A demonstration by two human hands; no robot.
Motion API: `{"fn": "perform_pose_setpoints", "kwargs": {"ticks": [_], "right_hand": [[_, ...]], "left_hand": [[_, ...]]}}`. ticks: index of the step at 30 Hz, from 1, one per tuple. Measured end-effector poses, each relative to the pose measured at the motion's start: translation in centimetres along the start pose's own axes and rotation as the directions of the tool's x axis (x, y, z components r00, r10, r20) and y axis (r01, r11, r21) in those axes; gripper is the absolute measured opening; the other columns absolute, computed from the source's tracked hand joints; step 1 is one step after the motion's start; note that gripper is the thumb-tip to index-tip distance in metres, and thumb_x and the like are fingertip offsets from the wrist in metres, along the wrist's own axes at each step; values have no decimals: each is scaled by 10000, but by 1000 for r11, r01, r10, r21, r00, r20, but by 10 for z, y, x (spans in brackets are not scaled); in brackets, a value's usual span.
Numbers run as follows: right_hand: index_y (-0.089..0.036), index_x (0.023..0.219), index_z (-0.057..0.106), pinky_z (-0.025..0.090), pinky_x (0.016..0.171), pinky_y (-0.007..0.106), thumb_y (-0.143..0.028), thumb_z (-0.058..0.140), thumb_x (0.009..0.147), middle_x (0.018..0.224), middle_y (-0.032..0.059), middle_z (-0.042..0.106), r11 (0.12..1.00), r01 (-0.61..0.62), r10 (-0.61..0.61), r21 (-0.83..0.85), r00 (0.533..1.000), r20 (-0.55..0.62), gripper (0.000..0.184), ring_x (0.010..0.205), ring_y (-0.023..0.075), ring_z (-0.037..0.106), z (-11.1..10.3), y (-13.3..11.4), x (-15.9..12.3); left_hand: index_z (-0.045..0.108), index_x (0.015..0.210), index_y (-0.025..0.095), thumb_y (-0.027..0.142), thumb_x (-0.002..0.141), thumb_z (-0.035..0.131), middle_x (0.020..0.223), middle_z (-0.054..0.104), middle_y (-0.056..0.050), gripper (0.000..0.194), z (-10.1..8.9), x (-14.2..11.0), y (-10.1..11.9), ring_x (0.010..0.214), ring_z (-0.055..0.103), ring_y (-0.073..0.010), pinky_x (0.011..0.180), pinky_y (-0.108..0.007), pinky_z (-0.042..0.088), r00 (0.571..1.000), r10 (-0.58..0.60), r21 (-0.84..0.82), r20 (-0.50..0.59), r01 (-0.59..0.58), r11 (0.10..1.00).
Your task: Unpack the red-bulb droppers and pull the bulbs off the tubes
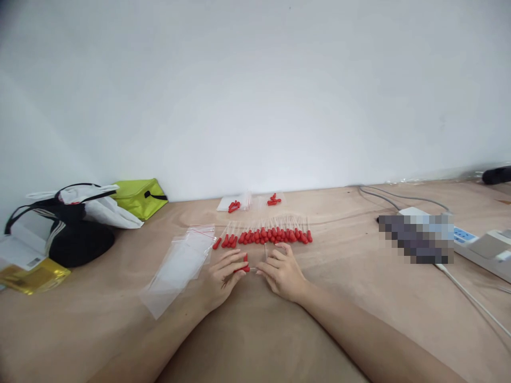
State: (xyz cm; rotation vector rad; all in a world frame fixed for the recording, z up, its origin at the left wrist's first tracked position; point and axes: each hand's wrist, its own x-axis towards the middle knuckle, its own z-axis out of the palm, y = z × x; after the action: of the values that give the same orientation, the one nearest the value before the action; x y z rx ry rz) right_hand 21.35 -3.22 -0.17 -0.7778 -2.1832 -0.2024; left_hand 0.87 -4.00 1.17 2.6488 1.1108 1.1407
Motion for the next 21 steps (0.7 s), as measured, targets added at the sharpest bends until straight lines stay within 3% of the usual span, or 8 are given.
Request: {"fn": "perform_pose_setpoints", "kwargs": {"ticks": [5,10,21], "right_hand": [[-207,828,623,285,831,360,-227,431,839,547,-15,533,999,18,-19,-30,999,-28,193,650,125,444,-3,-3,0],[-207,762,612,260,833,363,-229,431,840,512,-29,518,998,35,-37,-57,999,-32,199,619,114,429,-5,-4,-2],[-200,689,582,224,862,360,-209,445,829,512,-42,547,994,88,-92,-70,994,-61,196,601,94,437,-7,-7,-4]], "left_hand": [[605,813,209,289,847,468,791,677,-20,162,2,-1,0,847,606,-167,856,-386,414,1000,6,33,-2,-6,999],[572,723,207,298,851,454,737,659,-5,197,-3,-5,3,853,602,-169,915,-411,348,999,16,85,51,-20,996],[552,679,198,294,882,378,692,633,0,285,-10,-12,9,823,596,-152,905,-397,350,995,7,93,100,-17,995]]}}
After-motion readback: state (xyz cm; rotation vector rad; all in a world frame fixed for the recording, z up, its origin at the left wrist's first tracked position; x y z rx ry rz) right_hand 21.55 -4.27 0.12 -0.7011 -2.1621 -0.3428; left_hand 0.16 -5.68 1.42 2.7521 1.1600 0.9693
